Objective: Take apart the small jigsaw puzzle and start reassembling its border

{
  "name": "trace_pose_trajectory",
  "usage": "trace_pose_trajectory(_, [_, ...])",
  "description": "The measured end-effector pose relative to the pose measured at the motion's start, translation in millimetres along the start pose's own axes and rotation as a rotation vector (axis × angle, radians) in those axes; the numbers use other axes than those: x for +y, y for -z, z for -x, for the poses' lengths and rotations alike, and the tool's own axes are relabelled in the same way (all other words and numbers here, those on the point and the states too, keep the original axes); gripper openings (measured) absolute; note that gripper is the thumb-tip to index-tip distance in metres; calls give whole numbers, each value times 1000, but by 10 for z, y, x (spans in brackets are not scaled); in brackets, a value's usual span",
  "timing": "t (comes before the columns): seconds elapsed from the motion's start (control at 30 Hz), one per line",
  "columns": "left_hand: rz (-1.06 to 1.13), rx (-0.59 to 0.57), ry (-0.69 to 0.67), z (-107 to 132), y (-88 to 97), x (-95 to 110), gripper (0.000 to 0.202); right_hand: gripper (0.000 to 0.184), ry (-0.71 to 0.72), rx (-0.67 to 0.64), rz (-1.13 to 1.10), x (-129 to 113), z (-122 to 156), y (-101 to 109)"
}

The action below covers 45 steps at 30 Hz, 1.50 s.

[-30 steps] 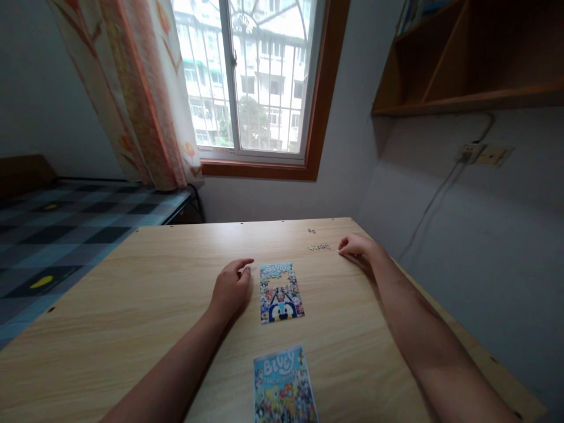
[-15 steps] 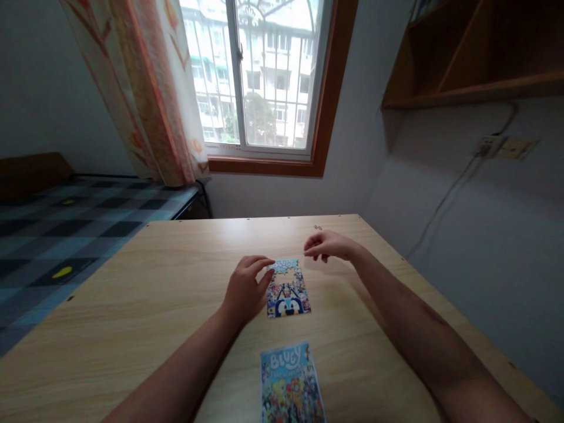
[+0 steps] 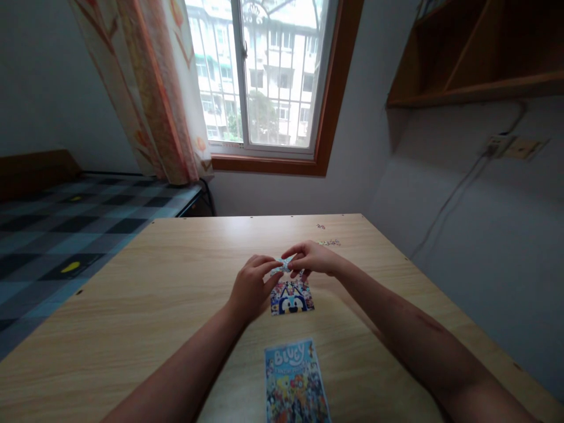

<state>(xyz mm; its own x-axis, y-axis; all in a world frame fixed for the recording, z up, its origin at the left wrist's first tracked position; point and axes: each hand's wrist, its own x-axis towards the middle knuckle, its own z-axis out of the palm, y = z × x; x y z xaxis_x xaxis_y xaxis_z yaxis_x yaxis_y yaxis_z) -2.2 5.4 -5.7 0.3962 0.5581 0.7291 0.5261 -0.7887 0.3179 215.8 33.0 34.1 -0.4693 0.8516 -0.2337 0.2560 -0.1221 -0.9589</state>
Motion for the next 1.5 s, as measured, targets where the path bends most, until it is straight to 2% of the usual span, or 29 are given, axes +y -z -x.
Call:
trace_pose_trajectory(0.17, [2,4,14,-9,14,12,11,36,-10,5,13,-39,21,-5])
trace_pose_trajectory(0.37, [-22,62,71,-8,23,-17,7,25,-35,-19,141,-106,103,-11])
trace_pose_trajectory(0.57, [-57,71,58,-9,28,38,6,17,65,-14,91,-26,18,-144])
trace_pose_trajectory(0.83, [-92,41,-58,-13,50,57,8,21,87,70,-37,14,-21,-109])
trace_pose_trajectory(1.03, [-79,83,73,11,35,6,12,23,62,42,62,6,2,-72])
trace_pose_trajectory(1.23, [-64,19,44,0,45,40,15,26,84,43,94,3,16,-80])
trace_pose_trajectory(1.4, [-3,-8,92,-2,48,67,15,35,147,71,50,37,-7,-91])
trace_pose_trajectory(1.5, [0,-9,108,4,35,50,13,33,171,65,66,45,-17,-84])
